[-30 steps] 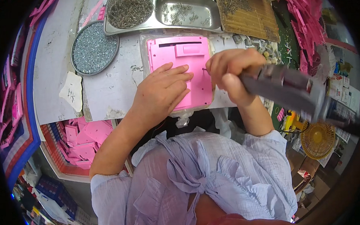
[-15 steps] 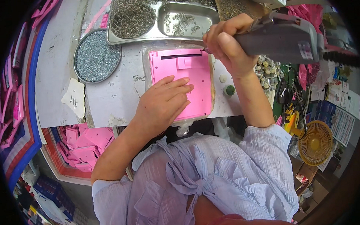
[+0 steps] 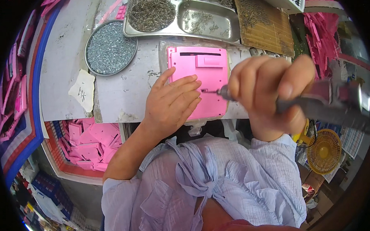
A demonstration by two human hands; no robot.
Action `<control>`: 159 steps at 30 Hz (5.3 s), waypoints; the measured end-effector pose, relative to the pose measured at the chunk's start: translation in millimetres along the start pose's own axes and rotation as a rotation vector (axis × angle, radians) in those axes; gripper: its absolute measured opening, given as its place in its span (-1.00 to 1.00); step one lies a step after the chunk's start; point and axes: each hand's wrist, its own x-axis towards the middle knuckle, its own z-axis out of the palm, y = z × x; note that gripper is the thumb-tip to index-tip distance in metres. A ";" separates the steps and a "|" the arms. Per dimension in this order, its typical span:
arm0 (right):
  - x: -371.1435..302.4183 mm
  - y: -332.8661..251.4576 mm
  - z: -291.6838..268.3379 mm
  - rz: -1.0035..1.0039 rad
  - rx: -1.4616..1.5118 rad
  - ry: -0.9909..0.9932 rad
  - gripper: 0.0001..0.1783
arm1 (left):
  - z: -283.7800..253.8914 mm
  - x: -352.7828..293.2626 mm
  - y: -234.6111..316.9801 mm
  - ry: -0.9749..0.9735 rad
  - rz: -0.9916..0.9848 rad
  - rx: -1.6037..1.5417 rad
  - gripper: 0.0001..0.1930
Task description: The user is assembling a pink plastic toy, soldering components, and gluing the casing together.
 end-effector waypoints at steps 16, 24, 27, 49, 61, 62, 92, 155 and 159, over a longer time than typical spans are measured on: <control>19.2 37.0 21.0 -0.029 -0.037 0.086 -0.77 | -37.3 -11.8 -18.3 0.236 -0.202 -0.058 -0.84; 45.8 100.6 -7.6 -0.087 -0.063 0.092 -0.89 | -20.2 -11.4 -1.0 0.008 -0.050 0.025 -0.79; 45.9 109.7 -1.6 -0.050 -0.107 0.082 -0.91 | -11.4 -21.7 3.7 -0.008 -0.079 0.072 -0.78; 23.7 100.0 17.9 -0.004 -0.408 0.046 -0.84 | -6.8 -30.8 6.1 -0.010 -0.180 0.040 -0.85; 14.8 23.7 53.7 0.082 0.004 0.067 -0.64 | -25.4 -21.7 11.7 0.177 -0.320 -0.078 -0.86; 11.6 25.2 56.8 0.092 0.007 0.095 -0.63 | -26.0 -23.2 12.4 0.178 -0.314 -0.072 -0.85; -18.2 58.8 59.0 0.110 -0.697 -0.246 -0.80 | -64.5 -23.4 -32.1 0.007 -0.168 0.249 -0.90; -97.3 17.6 -19.1 0.000 -0.363 0.322 -0.82 | 26.8 31.4 13.9 -0.177 -0.031 0.216 -0.63; -70.3 -4.3 -10.1 -0.091 -0.201 0.314 -0.84 | 14.7 63.7 -13.5 -0.127 -0.064 0.415 -0.67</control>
